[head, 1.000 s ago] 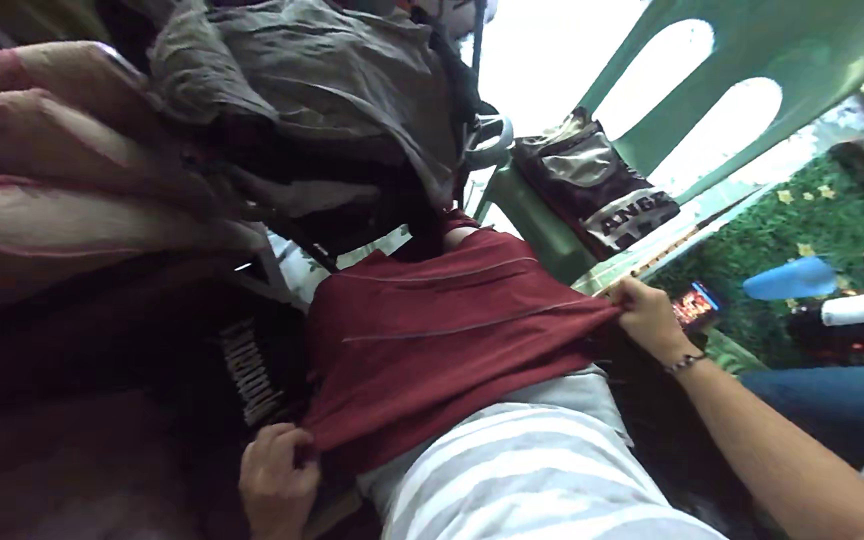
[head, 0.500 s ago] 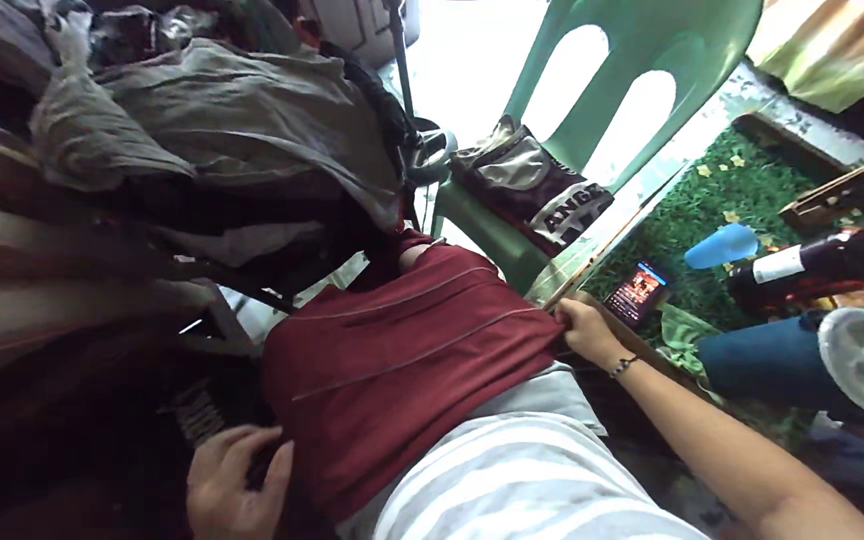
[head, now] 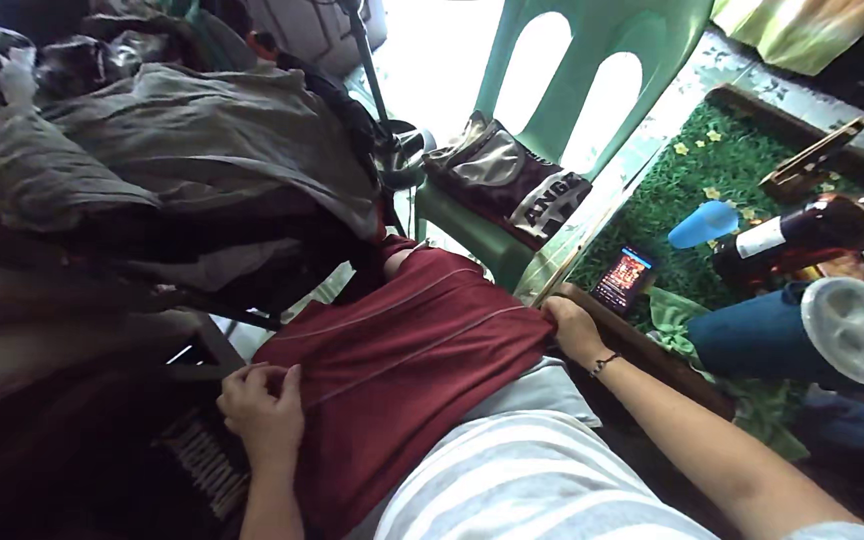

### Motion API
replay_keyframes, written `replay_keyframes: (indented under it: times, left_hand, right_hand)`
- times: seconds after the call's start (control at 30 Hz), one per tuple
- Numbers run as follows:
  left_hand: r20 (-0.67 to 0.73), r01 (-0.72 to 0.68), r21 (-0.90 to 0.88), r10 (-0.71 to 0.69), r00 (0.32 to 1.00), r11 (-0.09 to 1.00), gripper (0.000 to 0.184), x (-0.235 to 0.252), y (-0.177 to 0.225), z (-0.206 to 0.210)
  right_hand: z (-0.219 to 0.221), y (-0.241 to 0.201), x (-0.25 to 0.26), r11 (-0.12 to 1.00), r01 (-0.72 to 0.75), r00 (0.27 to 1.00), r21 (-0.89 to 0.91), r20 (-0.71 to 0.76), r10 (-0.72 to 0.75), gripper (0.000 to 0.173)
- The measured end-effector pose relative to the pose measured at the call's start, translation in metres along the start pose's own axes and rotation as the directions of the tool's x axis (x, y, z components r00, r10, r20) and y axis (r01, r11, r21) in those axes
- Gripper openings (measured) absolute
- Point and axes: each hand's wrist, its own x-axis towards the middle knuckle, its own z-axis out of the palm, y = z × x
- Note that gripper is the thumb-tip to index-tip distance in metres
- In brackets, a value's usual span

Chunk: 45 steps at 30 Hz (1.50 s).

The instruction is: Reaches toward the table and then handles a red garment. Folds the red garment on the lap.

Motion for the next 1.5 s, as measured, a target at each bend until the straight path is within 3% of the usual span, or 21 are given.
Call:
replay_keyframes:
  times: [0.07, 0.13, 0.2, 0.27, 0.33, 0.47, 0.57, 0.7, 0.9, 1.0, 1.07, 1.17, 1.27, 1.4, 1.5]
  left_hand:
    - [-0.039, -0.010, 0.012, 0.010, 0.999, 1.000, 0.045, -0.007, 0.003, -0.002]
    - [-0.079, -0.082, 0.057, 0.086, 0.993, 0.995, 0.056, -0.018, 0.009, -0.004]
    - [-0.096, -0.214, 0.102, 0.223, 0.970, 0.972, 0.063, -0.031, 0.016, -0.005]
    - [-0.067, -0.334, 0.143, 0.346, 0.936, 0.932, 0.064, -0.046, 0.025, -0.002]
    - [0.001, -0.390, 0.185, 0.397, 0.918, 0.902, 0.067, -0.059, 0.030, 0.004]
    - [0.165, -0.322, 0.270, 0.286, 0.944, 0.907, 0.076, -0.073, 0.020, 0.021]
    - [0.186, -0.257, 0.282, 0.210, 0.960, 0.924, 0.077, -0.074, 0.016, 0.022]
    - [0.174, -0.222, 0.286, 0.177, 0.969, 0.932, 0.076, -0.074, 0.018, 0.024]
    - [0.201, -0.213, 0.305, 0.156, 0.967, 0.928, 0.078, -0.073, 0.019, 0.025]
    - [0.233, -0.213, 0.326, 0.140, 0.962, 0.921, 0.079, -0.072, 0.025, 0.019]
    - [0.240, -0.208, 0.331, 0.130, 0.962, 0.921, 0.081, -0.065, 0.035, 0.013]
    - [0.229, -0.234, 0.252, 0.177, 0.957, 0.939, 0.074, -0.029, 0.060, 0.004]
    - [0.368, -0.235, 0.114, 0.179, 0.913, 0.965, 0.056, 0.034, 0.084, 0.014]
    - [0.609, -0.139, 0.105, 0.047, 0.792, 0.985, 0.043, 0.121, 0.093, 0.070]
    - [0.753, -0.059, 0.162, -0.085, 0.652, 0.985, 0.049, 0.157, 0.073, 0.124]
  right_hand:
    - [-0.008, -0.001, 0.003, 0.998, -0.061, 0.960, -0.024, 0.271, 0.066, 0.051]
    - [-0.022, -0.002, 0.008, 0.991, -0.120, 0.915, 0.053, 0.393, 0.090, 0.065]
    - [-0.036, -0.010, 0.014, 0.959, -0.142, 0.956, 0.247, 0.287, 0.067, 0.054]
    - [-0.044, -0.025, 0.021, 0.907, -0.065, 0.992, 0.415, 0.126, 0.014, 0.043]
    - [-0.049, -0.054, 0.026, 0.883, 0.038, 0.997, 0.467, 0.039, -0.063, 0.056]
    - [-0.027, -0.101, 0.022, 0.927, 0.218, 0.959, 0.305, 0.109, -0.262, 0.090]
    - [-0.010, -0.110, 0.015, 0.958, 0.246, 0.924, 0.144, 0.264, -0.277, 0.103]
    - [-0.009, -0.082, 0.017, 0.927, 0.209, 0.920, 0.313, 0.259, -0.294, 0.123]
    - [-0.013, -0.043, 0.002, 0.808, -0.108, 0.858, 0.579, 0.464, -0.218, 0.141]
    - [-0.015, -0.028, 0.000, 0.776, -0.221, 0.789, 0.591, 0.576, -0.213, 0.139]
    - [-0.024, -0.021, 0.006, 0.777, -0.280, 0.755, 0.564, 0.629, -0.185, 0.126]
    - [-0.042, -0.023, 0.021, 0.745, -0.257, 0.831, 0.615, 0.534, -0.154, 0.094]
    - [-0.049, -0.050, 0.036, 0.734, -0.129, 0.922, 0.667, 0.352, -0.159, 0.066]
    - [-0.017, -0.085, 0.052, 0.847, 0.111, 0.953, 0.520, 0.186, -0.240, 0.079]
    - [0.002, -0.095, 0.054, 0.924, 0.143, 0.962, 0.354, 0.170, -0.214, 0.078]
